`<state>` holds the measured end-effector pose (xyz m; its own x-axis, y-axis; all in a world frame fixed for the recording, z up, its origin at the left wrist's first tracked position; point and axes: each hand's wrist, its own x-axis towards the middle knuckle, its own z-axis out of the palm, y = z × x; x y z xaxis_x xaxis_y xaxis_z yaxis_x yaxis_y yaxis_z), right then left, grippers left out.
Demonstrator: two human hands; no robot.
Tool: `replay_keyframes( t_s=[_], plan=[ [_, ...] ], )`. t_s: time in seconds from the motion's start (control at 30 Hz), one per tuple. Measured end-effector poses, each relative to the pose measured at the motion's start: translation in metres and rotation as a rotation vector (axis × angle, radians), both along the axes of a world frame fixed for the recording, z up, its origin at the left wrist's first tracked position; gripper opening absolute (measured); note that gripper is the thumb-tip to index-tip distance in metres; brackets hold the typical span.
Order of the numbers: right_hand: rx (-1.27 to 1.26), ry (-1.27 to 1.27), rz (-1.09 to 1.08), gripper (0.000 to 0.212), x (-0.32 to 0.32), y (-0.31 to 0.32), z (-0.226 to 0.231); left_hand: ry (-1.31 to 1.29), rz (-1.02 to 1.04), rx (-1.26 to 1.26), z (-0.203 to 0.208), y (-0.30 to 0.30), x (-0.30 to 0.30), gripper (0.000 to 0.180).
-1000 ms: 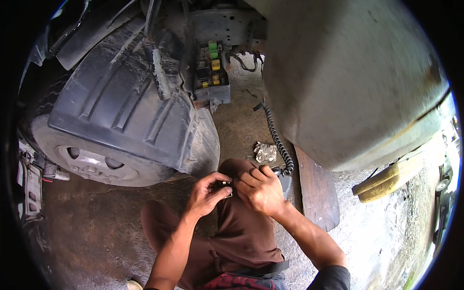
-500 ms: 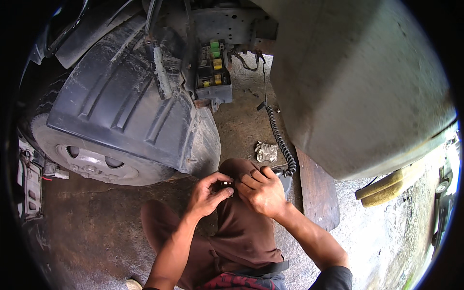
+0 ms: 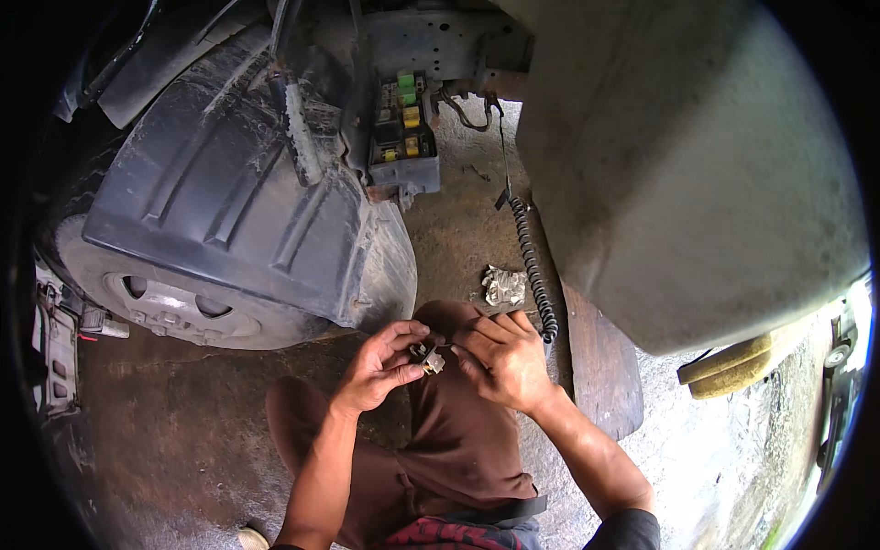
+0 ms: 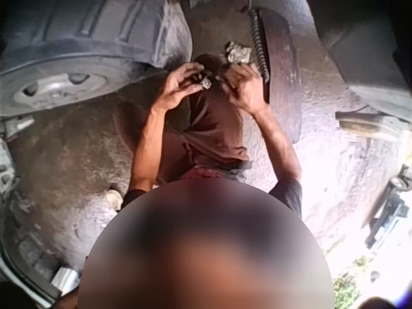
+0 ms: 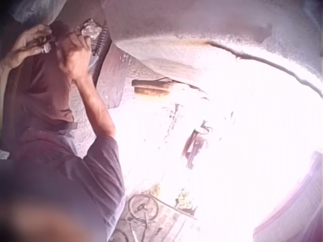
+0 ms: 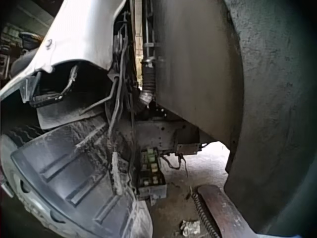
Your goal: The person sits on the floor next to a vehicle and uses a test light to check electrical connections in a fuse box. They clean a small component with a cloth and repeatedly test the circuit for continuity.
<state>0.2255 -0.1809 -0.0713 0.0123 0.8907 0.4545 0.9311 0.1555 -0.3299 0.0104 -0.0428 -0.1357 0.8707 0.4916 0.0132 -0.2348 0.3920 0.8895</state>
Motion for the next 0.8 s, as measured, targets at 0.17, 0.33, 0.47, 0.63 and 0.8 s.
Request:
replay_keyframes(
  t_s=[0.17, 0.33, 0.47, 0.63, 0.8],
  plan=[
    [-0.002, -0.081, 0.059, 0.027, 0.002, 0.002, 0.012, 0.001, -0.109, 0.095, -0.002, 0.008, 0.001, 0.044],
    [-0.022, -0.220, 0.175, 0.026, 0.007, 0.012, 0.021, 0.024, -0.165, 0.123, -0.003, 0.016, 0.003, 0.040],
    [-0.027, -0.256, 0.204, 0.026, 0.007, 0.018, 0.021, 0.029, -0.165, 0.168, -0.005, 0.019, 0.006, 0.036],
    [-0.034, -0.310, 0.190, 0.027, 0.006, 0.017, 0.020, 0.005, -0.185, 0.142, -0.010, 0.021, 0.009, 0.034],
    [-0.013, -0.286, 0.209, 0.030, 0.006, 0.017, 0.019, -0.008, -0.186, 0.133, -0.015, 0.022, 0.008, 0.033]
  ],
)
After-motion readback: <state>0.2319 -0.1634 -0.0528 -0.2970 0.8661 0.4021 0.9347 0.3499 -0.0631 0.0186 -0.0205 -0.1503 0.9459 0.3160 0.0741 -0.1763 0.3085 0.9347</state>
